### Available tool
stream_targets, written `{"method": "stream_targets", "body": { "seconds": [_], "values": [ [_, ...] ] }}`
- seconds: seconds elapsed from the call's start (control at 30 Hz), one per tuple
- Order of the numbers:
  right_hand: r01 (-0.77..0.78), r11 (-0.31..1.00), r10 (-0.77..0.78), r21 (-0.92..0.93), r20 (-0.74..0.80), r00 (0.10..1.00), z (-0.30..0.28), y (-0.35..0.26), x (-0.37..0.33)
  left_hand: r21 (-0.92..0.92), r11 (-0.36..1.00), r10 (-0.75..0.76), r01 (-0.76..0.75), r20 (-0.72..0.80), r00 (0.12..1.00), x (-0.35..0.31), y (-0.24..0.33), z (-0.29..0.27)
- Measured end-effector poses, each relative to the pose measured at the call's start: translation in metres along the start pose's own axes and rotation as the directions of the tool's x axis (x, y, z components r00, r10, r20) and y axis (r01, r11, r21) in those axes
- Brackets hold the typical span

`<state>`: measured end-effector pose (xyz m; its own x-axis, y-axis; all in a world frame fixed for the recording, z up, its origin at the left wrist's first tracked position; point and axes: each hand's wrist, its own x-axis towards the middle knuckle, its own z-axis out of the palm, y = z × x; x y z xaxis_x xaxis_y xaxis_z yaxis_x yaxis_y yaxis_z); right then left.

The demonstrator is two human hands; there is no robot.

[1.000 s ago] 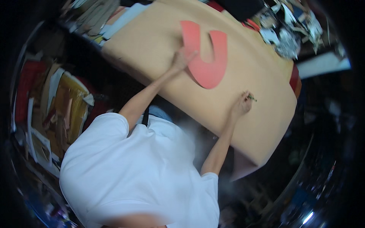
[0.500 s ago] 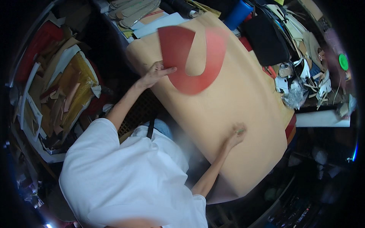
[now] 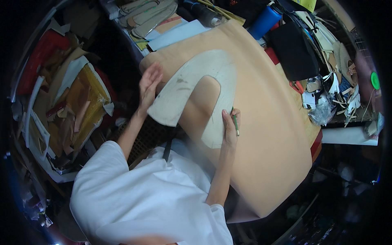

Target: The person places a U-shaped template on a large sheet of tan material and traces its outline with a green pen. They repeat this process with a red U-shaped template and then use a ruler to draw straight lines on the material.

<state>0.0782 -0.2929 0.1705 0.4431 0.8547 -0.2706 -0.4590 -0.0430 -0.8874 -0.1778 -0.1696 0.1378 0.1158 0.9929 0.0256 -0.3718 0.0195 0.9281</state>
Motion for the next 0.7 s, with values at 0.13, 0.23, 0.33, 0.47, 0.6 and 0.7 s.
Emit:
{"method": "stream_targets", "body": {
  "seconds": [0.13, 0.23, 0.33, 0.47, 0.6, 0.7],
  "values": [
    [0.231, 0.973, -0.231, -0.006, -0.042, 0.972, 0.044, 0.008, 0.027, -0.563, 0.778, -0.207, 0.28, 0.191, 0.96, -0.058, -0.013, 0.016],
    [0.311, 0.95, -0.311, 0.04, -0.006, 0.95, 0.083, 0.02, 0.044, -0.411, 0.83, -0.313, 0.377, 0.215, 0.925, -0.083, -0.006, 0.048],
    [0.33, 0.944, -0.33, 0.015, 0.099, 0.939, 0.119, 0.032, 0.047, -0.085, 0.966, -0.243, 0.246, 0.041, 0.969, -0.056, 0.01, 0.054],
    [0.292, 0.942, -0.322, 0.166, 0.203, 0.925, 0.14, 0.032, 0.06, 0.079, 0.996, 0.036, -0.032, -0.041, 0.999, 0.011, 0.031, 0.033],
    [0.416, 0.903, -0.389, -0.106, 0.205, 0.898, 0.108, 0.03, 0.063, 0.225, 0.946, 0.263, -0.233, -0.116, 0.958, 0.116, 0.061, -0.03],
    [0.414, 0.736, -0.438, -0.536, 0.088, 0.894, 0.064, 0.038, 0.055, 0.201, 0.906, 0.378, -0.371, 0.004, 0.926, 0.211, 0.076, -0.087]
  ]
}}
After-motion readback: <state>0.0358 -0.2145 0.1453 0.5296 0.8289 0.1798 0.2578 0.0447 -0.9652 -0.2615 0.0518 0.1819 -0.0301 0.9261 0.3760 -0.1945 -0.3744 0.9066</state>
